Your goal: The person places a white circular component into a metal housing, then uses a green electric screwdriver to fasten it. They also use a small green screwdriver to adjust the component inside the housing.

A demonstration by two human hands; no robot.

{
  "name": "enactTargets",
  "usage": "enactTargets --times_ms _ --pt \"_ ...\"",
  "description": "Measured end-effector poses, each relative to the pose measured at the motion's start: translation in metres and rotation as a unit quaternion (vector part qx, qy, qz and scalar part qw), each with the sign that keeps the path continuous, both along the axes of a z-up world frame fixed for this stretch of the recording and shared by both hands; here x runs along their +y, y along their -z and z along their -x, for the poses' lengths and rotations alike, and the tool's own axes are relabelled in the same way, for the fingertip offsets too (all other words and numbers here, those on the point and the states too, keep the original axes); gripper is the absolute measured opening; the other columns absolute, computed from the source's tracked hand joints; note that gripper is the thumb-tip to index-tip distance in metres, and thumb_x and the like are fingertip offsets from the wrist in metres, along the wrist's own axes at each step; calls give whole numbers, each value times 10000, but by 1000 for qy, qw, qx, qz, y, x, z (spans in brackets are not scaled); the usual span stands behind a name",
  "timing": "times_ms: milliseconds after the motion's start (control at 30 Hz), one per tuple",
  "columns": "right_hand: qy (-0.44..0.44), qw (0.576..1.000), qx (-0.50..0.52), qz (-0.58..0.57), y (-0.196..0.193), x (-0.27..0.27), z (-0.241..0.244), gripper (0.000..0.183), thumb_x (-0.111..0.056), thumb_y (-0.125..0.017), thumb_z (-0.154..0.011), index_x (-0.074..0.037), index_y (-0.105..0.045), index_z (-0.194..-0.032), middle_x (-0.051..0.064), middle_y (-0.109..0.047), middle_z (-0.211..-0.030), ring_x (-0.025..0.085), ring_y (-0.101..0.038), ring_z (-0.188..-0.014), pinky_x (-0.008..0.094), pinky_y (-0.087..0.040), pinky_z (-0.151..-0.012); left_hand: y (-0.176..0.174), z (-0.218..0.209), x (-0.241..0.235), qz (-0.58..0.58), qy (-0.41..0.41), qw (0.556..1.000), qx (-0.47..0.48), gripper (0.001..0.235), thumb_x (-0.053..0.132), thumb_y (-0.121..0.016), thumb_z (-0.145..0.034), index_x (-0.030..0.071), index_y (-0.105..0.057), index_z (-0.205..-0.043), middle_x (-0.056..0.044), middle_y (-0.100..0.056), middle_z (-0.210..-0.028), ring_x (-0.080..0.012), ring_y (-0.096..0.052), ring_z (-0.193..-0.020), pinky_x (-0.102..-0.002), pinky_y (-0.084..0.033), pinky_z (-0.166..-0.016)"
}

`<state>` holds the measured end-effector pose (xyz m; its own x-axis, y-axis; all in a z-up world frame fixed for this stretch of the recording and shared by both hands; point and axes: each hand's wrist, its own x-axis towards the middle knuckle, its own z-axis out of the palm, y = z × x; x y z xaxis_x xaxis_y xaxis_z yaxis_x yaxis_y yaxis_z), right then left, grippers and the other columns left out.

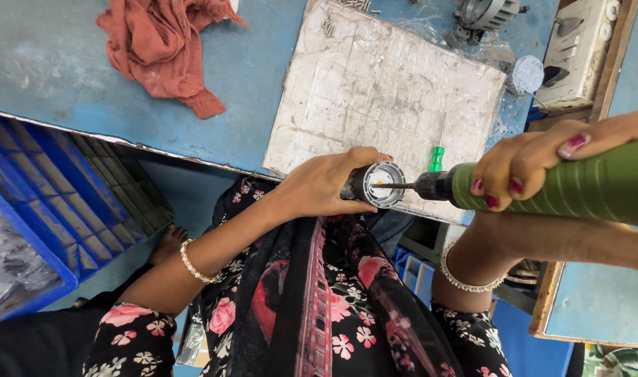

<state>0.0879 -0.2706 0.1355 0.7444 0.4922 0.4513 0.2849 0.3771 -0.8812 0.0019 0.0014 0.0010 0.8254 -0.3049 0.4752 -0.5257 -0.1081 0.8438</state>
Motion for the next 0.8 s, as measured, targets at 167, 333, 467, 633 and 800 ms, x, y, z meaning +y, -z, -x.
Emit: enactTargets --times_ms 167,333,467,633,800 --pt "101 995 -25 8 14 -8 12 873 -864 -496 -811 -59 -511 -1149 69 -499 -720 200 -544 -545 367 -494 -524 5 1 -2 9 -14 1000 -19 798 284 -870 -844 80 -361 -1425 -128 -646 -1320 -356 -705 -1104 -425 -583 -898" --pt "-53 995 35 77 26 -25 -21 834 -915 -463 -777 -108 -578 -956 90 -557 -662 242 -600 -568 406 -540 -551 8 1 -2 3 -6 1000 -10 762 295 -873 -847 89 -392 -1401 -116 -658 -1309 -360 -703 -1099 -429 -583 -891" --pt "73 996 13 -52 33 -18 10 1063 -968 -421 -702 -7 -577 -1129 106 -579 -752 185 -611 -532 312 -503 -495 5 1 -3 -11 -13 1000 -10 784 308 -878 -820 78 -400 -1396 -107 -650 -1291 -362 -700 -1094 -436 -578 -898" --pt "90 995 -9 -42 7 7 24 955 -904 -414 -824 -11 -521 -1144 113 -563 -813 201 -561 -597 324 -476 -547 4 1 -2 -13 -8 999 -30 748 300 -870 -840 68 -396 -1370 -88 -630 -1361 -357 -692 -1112 -432 -576 -909" --pt "22 993 38 -108 -10 8 -2 563 -580 -370 -1001 -50 -493 -1143 101 -564 -720 203 -582 -476 345 -529 -481 3 1 -1 -16 -5 999 -39 701 294 -862 -845 71 -418 -1338 -72 -623 -1385 -347 -688 -1116 -429 -575 -916"
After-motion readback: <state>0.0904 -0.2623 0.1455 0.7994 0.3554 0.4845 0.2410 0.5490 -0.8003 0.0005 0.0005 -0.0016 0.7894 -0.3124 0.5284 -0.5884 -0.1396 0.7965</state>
